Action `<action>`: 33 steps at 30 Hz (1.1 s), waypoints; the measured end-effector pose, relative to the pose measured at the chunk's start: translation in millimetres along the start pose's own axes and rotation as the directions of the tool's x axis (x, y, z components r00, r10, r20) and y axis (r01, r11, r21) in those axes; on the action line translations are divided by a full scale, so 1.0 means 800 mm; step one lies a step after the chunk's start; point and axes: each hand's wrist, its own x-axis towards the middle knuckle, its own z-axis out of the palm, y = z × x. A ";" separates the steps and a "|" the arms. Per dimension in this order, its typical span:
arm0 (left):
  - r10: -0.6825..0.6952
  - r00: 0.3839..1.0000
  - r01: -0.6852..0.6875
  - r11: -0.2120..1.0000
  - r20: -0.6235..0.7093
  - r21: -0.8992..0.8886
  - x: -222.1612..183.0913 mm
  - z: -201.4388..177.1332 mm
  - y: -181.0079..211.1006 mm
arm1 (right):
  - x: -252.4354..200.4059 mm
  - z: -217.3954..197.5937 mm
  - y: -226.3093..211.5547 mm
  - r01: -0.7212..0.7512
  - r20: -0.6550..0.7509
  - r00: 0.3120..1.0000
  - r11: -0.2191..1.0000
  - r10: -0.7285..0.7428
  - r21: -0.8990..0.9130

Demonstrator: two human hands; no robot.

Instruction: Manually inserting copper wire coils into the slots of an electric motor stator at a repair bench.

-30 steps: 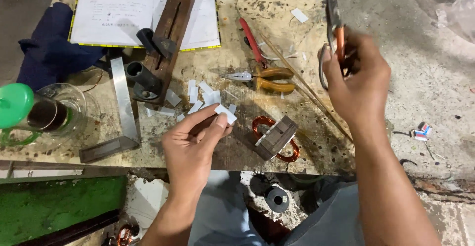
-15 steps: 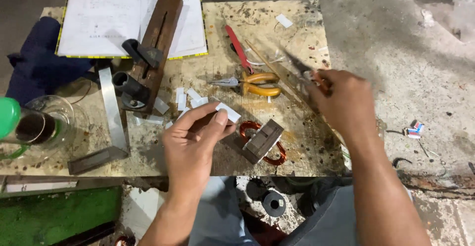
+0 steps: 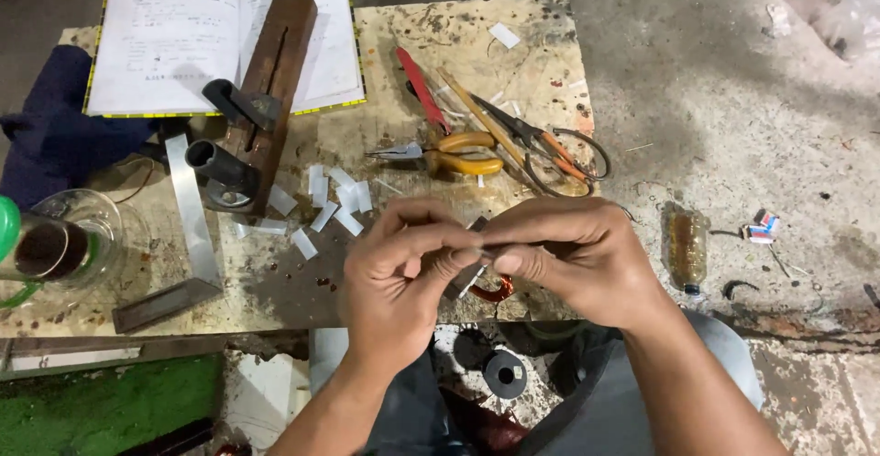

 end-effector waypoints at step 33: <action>0.148 0.986 -0.137 0.981 -0.073 0.139 -0.003 0.042 0.043 | -0.027 0.024 -0.041 0.217 -0.246 0.892 0.837 -0.379 -0.503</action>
